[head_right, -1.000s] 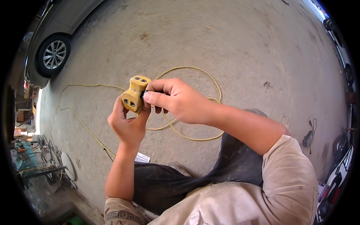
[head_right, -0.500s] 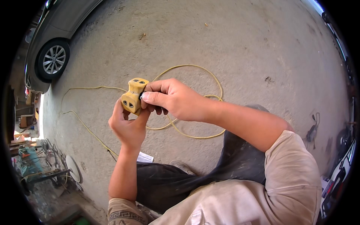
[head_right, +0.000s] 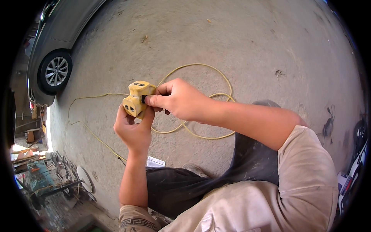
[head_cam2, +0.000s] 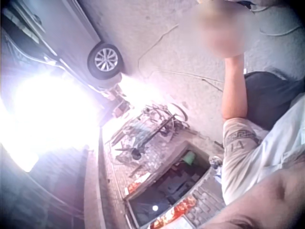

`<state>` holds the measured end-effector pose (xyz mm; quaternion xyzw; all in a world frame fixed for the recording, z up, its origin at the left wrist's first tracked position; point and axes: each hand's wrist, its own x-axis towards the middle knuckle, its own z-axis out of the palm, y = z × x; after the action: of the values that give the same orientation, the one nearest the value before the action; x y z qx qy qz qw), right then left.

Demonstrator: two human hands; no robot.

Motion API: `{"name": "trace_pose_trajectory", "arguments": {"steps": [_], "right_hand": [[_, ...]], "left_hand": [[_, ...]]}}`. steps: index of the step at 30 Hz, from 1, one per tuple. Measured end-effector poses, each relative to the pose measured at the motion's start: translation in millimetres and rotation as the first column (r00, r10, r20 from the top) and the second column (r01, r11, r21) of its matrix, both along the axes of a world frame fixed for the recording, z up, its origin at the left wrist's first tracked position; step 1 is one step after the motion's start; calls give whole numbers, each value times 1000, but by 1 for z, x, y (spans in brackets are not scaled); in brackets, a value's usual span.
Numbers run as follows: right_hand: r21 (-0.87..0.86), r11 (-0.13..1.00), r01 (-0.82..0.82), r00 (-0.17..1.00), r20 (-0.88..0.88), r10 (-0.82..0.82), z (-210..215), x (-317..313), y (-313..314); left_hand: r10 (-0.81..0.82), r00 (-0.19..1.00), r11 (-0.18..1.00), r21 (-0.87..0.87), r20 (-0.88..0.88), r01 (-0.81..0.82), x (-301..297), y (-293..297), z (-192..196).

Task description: The person picks up a yellow extension cord and a yellow power strip, then repeatedly wraps black electrical tape around the power strip's body and cord junction. The person handles the cord and strip throughout, adjusting the tape and repositioning the strip.

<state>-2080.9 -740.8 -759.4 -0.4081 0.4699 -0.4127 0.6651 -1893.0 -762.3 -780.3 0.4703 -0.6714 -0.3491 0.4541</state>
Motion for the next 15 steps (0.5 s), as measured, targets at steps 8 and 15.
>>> {"name": "trace_pose_trajectory", "arguments": {"steps": [8,15], "right_hand": [[20,1000,0,1000,4,0,-14,7,-2],[183,980,-84,996,-10,87,-6,5,-1]], "left_hand": [[21,998,998,-67,62,-17,1,-2,0],[-109,990,988,96,-89,118,7,-1,12]]}}
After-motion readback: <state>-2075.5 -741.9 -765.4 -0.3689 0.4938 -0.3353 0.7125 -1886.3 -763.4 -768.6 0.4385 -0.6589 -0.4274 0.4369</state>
